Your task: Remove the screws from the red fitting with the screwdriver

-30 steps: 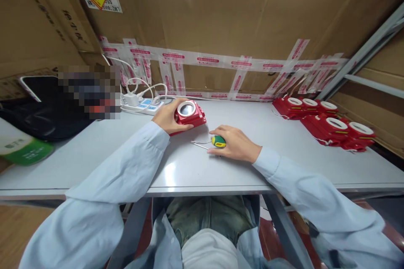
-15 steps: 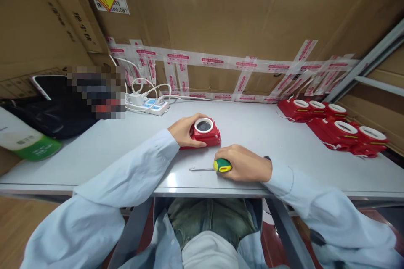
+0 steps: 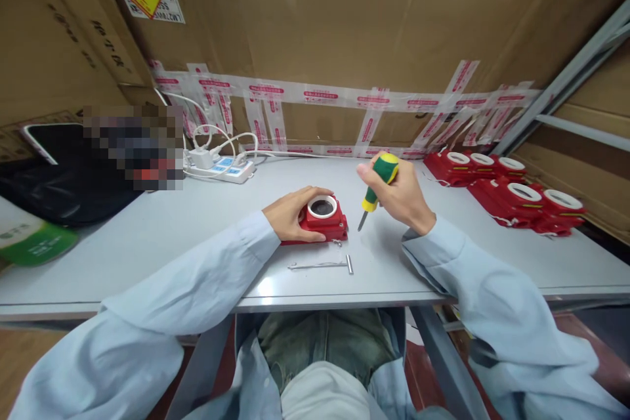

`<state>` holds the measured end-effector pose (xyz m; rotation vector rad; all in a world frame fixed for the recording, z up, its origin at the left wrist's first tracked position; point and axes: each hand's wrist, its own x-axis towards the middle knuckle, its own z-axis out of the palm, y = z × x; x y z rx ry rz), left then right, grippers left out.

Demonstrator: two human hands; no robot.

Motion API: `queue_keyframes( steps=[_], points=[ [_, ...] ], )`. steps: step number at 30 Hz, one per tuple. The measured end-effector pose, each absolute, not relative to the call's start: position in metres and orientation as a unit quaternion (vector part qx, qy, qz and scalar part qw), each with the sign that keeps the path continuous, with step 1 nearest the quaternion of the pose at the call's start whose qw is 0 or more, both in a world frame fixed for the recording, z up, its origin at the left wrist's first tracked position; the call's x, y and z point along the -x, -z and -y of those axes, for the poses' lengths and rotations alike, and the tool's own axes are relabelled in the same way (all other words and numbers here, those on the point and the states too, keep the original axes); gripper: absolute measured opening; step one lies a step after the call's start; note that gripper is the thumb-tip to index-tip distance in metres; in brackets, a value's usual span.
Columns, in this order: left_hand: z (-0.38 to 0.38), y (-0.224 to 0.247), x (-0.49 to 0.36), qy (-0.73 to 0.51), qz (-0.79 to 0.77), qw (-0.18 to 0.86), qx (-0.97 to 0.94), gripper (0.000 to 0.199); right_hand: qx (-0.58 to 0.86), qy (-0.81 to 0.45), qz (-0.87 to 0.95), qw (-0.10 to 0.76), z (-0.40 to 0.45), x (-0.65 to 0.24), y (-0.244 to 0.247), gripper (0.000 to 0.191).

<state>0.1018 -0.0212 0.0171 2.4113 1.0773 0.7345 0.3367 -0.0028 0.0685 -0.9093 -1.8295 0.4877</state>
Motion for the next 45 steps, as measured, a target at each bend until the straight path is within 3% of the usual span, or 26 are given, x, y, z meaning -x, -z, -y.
queue_keyframes(
  steps=[3,8,15,24,27,33,39,42,45],
  points=[
    [0.022,-0.015,-0.101,-0.280,-0.390,0.216,-0.850,0.084,0.363,-0.171,0.752,0.522,0.002,-0.333,-0.066,0.033],
    [0.023,-0.013,-0.101,-0.281,-0.392,0.240,-0.843,0.079,0.330,-0.117,0.688,0.635,0.007,-0.327,-0.073,0.020],
    [0.023,-0.013,-0.101,-0.284,-0.387,0.239,-0.844,0.078,0.338,-0.140,0.699,0.614,0.007,-0.314,-0.075,0.019],
    [0.023,-0.013,-0.100,-0.288,-0.380,0.238,-0.846,0.078,0.323,-0.063,0.726,0.603,0.009,-0.309,-0.079,0.016],
    [0.022,-0.012,-0.100,-0.287,-0.382,0.236,-0.846,0.078,0.339,0.005,0.752,0.565,0.012,-0.305,-0.080,0.017],
    [0.021,-0.011,-0.100,-0.285,-0.380,0.242,-0.846,0.079,0.446,0.153,0.784,0.403,0.027,-0.296,-0.096,0.039],
    [0.021,-0.012,-0.101,-0.281,-0.383,0.241,-0.846,0.079,0.341,0.023,0.884,0.319,0.027,-0.308,-0.120,0.013],
    [0.021,-0.013,-0.100,-0.283,-0.381,0.242,-0.846,0.077,0.274,-0.053,0.921,0.273,0.021,-0.318,-0.130,0.013],
    [0.021,-0.014,-0.100,-0.282,-0.383,0.246,-0.844,0.078,0.323,-0.042,0.906,0.270,0.017,-0.321,-0.133,0.011]
  ],
)
